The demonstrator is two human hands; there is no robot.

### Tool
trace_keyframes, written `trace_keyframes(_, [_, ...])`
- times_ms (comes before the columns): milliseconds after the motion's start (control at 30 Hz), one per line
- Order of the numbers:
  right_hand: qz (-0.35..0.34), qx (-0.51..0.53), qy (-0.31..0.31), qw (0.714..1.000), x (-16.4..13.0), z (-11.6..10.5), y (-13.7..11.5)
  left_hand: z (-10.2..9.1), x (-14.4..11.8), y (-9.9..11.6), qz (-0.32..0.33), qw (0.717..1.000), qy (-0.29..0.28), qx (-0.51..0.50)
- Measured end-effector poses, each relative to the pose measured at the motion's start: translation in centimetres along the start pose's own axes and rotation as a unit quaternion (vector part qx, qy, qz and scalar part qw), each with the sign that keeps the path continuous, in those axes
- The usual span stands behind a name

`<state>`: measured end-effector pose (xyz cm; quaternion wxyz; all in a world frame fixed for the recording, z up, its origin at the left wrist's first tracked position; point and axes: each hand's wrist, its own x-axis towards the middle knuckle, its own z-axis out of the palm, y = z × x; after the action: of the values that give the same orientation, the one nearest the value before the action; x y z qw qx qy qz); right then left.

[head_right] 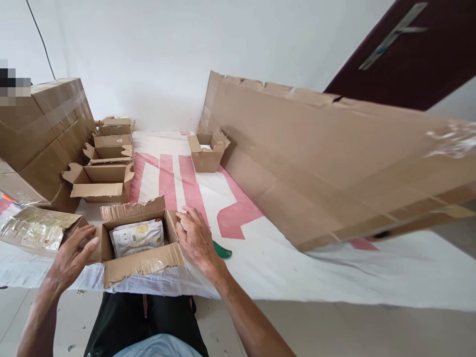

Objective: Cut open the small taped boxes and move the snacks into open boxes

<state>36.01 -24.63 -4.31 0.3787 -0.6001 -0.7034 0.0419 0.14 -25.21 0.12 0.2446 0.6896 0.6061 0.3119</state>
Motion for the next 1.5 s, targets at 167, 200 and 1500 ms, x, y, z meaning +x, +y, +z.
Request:
trace_keyframes(167, [0.001, 0.138, -0.031, 0.99, 0.1, 0.5, -0.4, 3.4, -0.9, -0.6, 0.0, 0.998, -0.018, -0.061])
trace_keyframes(200, [0.008, 0.151, -0.034, 0.988, -0.1, 0.6, -0.5, 4.0, -1.0, -0.6, 0.002, 0.997, -0.014, -0.08])
trace_keyframes(1500, [-0.117, -0.081, -0.376, 0.916, 5.1, -0.9, -5.9, 6.1, -0.8, -1.3, 0.125, 0.988, -0.027, -0.09])
